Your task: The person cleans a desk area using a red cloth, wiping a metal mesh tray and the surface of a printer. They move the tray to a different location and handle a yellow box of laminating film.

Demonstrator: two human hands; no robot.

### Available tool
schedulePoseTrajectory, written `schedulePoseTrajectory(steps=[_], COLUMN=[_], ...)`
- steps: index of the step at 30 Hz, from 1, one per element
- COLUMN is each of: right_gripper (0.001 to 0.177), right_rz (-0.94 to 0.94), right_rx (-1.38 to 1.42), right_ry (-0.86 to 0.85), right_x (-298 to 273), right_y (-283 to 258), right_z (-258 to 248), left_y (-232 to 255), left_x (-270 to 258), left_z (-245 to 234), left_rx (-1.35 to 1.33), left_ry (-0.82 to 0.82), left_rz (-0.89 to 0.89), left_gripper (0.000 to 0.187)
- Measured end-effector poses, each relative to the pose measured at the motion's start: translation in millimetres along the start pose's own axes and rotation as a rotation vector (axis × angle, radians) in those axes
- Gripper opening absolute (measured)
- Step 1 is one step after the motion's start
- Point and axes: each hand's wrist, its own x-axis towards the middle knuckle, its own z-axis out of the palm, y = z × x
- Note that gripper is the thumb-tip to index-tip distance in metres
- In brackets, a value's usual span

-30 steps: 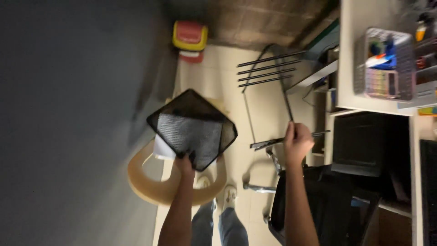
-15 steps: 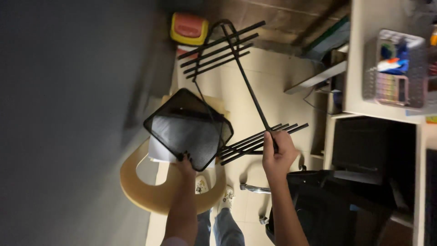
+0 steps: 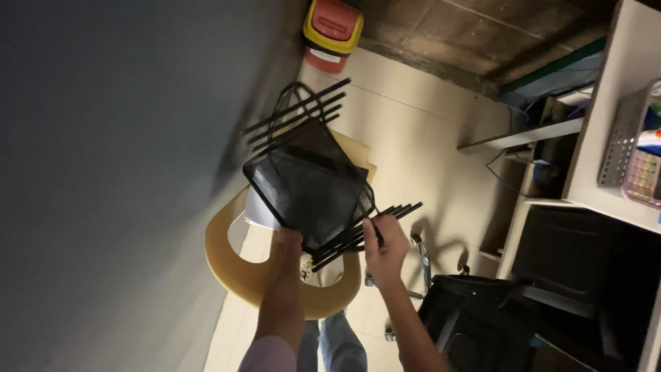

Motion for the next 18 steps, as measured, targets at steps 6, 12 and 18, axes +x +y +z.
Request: schedulePoseTrajectory(steps=[6,12,18], right_gripper=[0.019,0.019,0.009], right_rz=[-0.045,-0.115,-0.173], right_rx=[0.074,0.108,0.093], right_ry=[-0.099,-0.08,-0.133], right_x=[-14,-32,-48], right_y=[19,37,38], right_z=[23,52,51], left_y=[-30,-12,-6], left_x=[35,49,51], left_z=[3,-7,-22], left_rx=[0.488,-0.897,-0.49], left_ry=[-0.118,0.123,-0.268], left_rz=[-0.018,-0.471,0.147], left_gripper=[0.038,0.02,0.029])
